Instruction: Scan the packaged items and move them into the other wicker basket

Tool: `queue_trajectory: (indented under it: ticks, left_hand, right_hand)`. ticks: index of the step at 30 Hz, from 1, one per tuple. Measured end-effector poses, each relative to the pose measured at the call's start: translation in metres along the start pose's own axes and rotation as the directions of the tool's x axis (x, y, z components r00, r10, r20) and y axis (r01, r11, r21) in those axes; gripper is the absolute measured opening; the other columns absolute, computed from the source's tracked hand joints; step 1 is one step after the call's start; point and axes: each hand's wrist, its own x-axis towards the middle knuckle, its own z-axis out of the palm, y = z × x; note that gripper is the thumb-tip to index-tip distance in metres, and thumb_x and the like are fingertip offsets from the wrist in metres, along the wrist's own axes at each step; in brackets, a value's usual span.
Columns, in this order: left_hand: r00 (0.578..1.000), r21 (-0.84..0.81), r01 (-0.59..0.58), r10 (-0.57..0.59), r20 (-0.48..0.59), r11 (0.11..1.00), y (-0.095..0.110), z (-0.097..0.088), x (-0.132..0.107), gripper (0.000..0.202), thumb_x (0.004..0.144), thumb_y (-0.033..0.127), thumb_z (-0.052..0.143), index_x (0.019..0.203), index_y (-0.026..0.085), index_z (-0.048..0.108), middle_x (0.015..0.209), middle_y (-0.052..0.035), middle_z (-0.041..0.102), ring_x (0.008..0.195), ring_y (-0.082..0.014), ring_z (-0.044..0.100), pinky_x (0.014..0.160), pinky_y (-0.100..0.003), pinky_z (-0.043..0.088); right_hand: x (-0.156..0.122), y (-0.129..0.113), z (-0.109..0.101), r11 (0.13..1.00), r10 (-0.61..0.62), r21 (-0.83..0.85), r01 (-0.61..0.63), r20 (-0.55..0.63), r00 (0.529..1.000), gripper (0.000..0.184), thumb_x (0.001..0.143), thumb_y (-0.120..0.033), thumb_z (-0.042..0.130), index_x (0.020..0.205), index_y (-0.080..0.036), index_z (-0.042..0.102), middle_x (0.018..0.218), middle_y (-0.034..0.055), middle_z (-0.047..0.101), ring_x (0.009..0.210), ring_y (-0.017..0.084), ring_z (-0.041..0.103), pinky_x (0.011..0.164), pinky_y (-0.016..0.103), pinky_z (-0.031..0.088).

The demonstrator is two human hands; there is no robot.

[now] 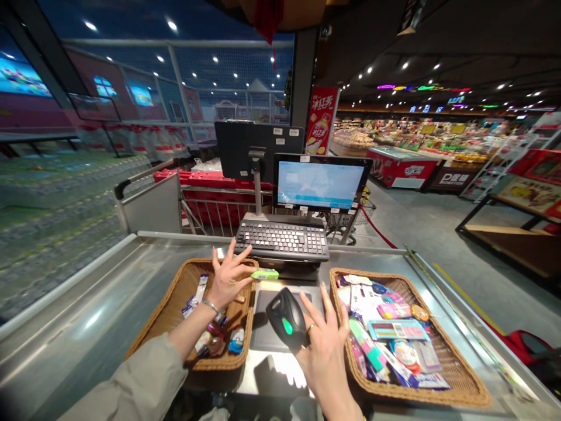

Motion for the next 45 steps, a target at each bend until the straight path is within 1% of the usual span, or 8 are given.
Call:
queue_trajectory:
  ticks: [7,12,15,20,25,30,38,45]
  left_hand:
    - [1.0,-0.02,-0.003,0.003,-0.001,1.0,0.001,0.002,0.005,0.009,0.078,0.027,0.073,0.086,0.031,0.074,0.137,-0.0021,0.057,0.145,-0.0342,0.023,0.108,-0.075,-0.006]
    - [1.0,-0.048,-0.025,0.025,-0.001,0.999,0.005,0.008,0.01,0.008,0.082,0.026,0.069,0.086,0.03,0.074,0.137,-0.0032,0.057,0.145,-0.0331,0.023,0.109,-0.075,-0.005]
    - [0.999,-0.063,-0.039,0.039,0.005,0.997,0.01,0.015,0.015,0.005,0.082,0.029,0.069,0.084,0.029,0.074,0.136,-0.0036,0.058,0.144,-0.0335,0.025,0.109,-0.074,-0.005]
    - [0.996,-0.087,-0.076,0.079,0.028,0.993,0.02,0.028,0.021,0.007,0.082,0.034,0.069,0.086,0.03,0.073,0.137,-0.0037,0.057,0.145,-0.0328,0.024,0.11,-0.073,-0.007]
    - [0.991,-0.114,-0.125,0.13,0.039,0.986,0.033,0.044,0.027,0.008,0.082,0.035,0.069,0.086,0.03,0.073,0.136,-0.004,0.058,0.145,-0.0328,0.023,0.11,-0.072,-0.007]
    - [0.983,-0.16,-0.167,0.177,0.052,0.973,0.048,0.059,0.035,0.008,0.082,0.035,0.069,0.086,0.029,0.073,0.135,-0.0045,0.058,0.145,-0.0329,0.024,0.111,-0.072,-0.007]
    - [0.967,-0.247,-0.225,0.247,0.063,0.943,0.075,0.083,0.045,0.011,0.082,0.038,0.069,0.084,0.028,0.073,0.135,-0.0047,0.059,0.145,-0.0325,0.025,0.111,-0.072,-0.008]
    - [0.954,-0.291,-0.263,0.293,0.065,0.92,0.096,0.104,0.048,0.01,0.081,0.038,0.07,0.084,0.028,0.073,0.135,-0.0055,0.059,0.144,-0.0328,0.025,0.111,-0.072,-0.006]
  right_hand:
    - [0.001,0.004,0.001,1.0,-0.008,-0.002,0.008,-0.026,1.0,0.03,0.08,-0.024,0.057,0.109,-0.022,0.063,0.133,0.0052,0.06,0.143,0.033,0.027,0.109,0.061,0.019]
    - [-0.005,0.007,0.001,0.998,0.057,-0.005,-0.058,-0.038,0.998,0.033,0.081,-0.023,0.054,0.114,-0.022,0.061,0.135,0.0065,0.058,0.141,0.033,0.031,0.109,0.061,0.021]
    - [-0.009,0.009,0.0,0.995,0.099,-0.011,-0.1,-0.035,0.994,0.034,0.082,-0.024,0.056,0.115,-0.023,0.061,0.134,0.0066,0.059,0.141,0.033,0.031,0.109,0.061,0.02]
    - [-0.018,0.016,-0.007,0.988,0.149,-0.02,-0.151,-0.062,0.987,0.031,0.081,-0.02,0.055,0.111,-0.022,0.062,0.133,0.0071,0.06,0.142,0.031,0.031,0.111,0.058,0.02]
    - [-0.029,0.023,-0.017,0.982,0.173,-0.069,-0.178,-0.074,0.982,0.033,0.079,-0.017,0.054,0.111,-0.023,0.062,0.133,0.0066,0.06,0.142,0.03,0.03,0.112,0.055,0.018]
    - [-0.044,0.031,-0.023,0.958,0.248,-0.127,-0.256,-0.072,0.966,0.034,0.083,-0.022,0.055,0.117,-0.024,0.061,0.135,0.0066,0.058,0.143,0.031,0.029,0.113,0.057,0.014]
    - [-0.067,0.046,-0.033,0.929,0.291,-0.208,-0.306,-0.098,0.952,0.038,0.083,-0.028,0.058,0.12,-0.024,0.059,0.135,0.0065,0.058,0.142,0.031,0.029,0.112,0.058,0.016]
    - [-0.085,0.055,-0.041,0.885,0.361,-0.276,-0.374,-0.099,0.927,0.032,0.081,-0.028,0.058,0.113,-0.024,0.063,0.135,0.0068,0.058,0.143,0.032,0.029,0.112,0.058,0.017]
